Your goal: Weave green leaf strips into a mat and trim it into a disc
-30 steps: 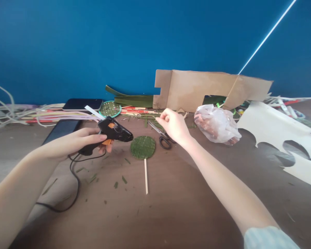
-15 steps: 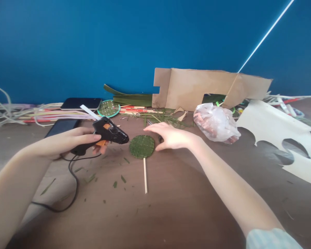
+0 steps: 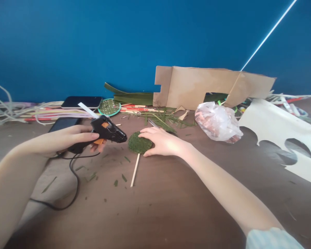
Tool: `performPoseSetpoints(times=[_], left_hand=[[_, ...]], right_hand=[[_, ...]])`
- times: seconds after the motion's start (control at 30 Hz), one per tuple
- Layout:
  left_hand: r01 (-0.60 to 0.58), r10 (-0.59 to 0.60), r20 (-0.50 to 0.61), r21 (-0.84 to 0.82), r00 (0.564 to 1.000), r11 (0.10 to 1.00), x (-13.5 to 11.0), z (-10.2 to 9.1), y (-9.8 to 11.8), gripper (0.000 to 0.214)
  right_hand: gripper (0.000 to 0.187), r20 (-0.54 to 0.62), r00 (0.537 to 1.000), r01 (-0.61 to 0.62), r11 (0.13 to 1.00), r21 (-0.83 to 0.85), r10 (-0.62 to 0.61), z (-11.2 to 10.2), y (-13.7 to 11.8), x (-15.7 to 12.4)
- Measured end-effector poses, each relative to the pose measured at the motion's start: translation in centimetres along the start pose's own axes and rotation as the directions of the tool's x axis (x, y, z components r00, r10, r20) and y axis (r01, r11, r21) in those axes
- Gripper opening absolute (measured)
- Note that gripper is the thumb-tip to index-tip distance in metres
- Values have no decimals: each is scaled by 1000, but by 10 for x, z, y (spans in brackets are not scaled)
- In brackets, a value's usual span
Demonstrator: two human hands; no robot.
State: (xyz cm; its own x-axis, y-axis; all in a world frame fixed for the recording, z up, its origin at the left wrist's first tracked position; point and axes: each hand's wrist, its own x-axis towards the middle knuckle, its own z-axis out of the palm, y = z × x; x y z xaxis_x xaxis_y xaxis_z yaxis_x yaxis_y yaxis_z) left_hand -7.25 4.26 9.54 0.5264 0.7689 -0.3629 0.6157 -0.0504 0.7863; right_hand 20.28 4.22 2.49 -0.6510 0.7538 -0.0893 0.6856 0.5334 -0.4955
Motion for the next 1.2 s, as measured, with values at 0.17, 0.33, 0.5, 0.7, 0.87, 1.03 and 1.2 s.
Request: performPoseSetpoints(times=[0.17, 0.33, 0.5, 0.7, 0.87, 1.03, 1.2], left_hand=[[46, -56, 113, 87, 992, 995, 0, 0, 0, 29], [76, -91, 150, 107, 984, 991, 2, 0, -1, 28], [67, -80, 141, 98, 987, 993, 2, 0, -1, 29], [50, -66, 144, 111, 987, 993, 0, -1, -1, 28], [46, -60, 149, 97, 987, 994, 0, -1, 1, 24], [61, -81, 169, 124, 982, 990, 3, 1, 0, 28], [56, -94, 191, 192, 977, 980, 5, 6, -1, 35]], right_hand=[[55, -26, 999, 33, 999, -35, -34, 0, 1, 0], [50, -100, 990, 87, 986, -142, -101, 2, -4, -1], [34, -130, 979, 134, 973, -190, -160, 7, -10, 1], [26, -113, 976, 162, 966, -201, -188, 9, -11, 1], [21, -132, 972, 162, 963, -215, -193, 8, -13, -1], [11, -153, 971, 145, 958, -247, -187, 9, -15, 0], [10, -165, 973, 119, 964, -239, -161, 9, -15, 2]])
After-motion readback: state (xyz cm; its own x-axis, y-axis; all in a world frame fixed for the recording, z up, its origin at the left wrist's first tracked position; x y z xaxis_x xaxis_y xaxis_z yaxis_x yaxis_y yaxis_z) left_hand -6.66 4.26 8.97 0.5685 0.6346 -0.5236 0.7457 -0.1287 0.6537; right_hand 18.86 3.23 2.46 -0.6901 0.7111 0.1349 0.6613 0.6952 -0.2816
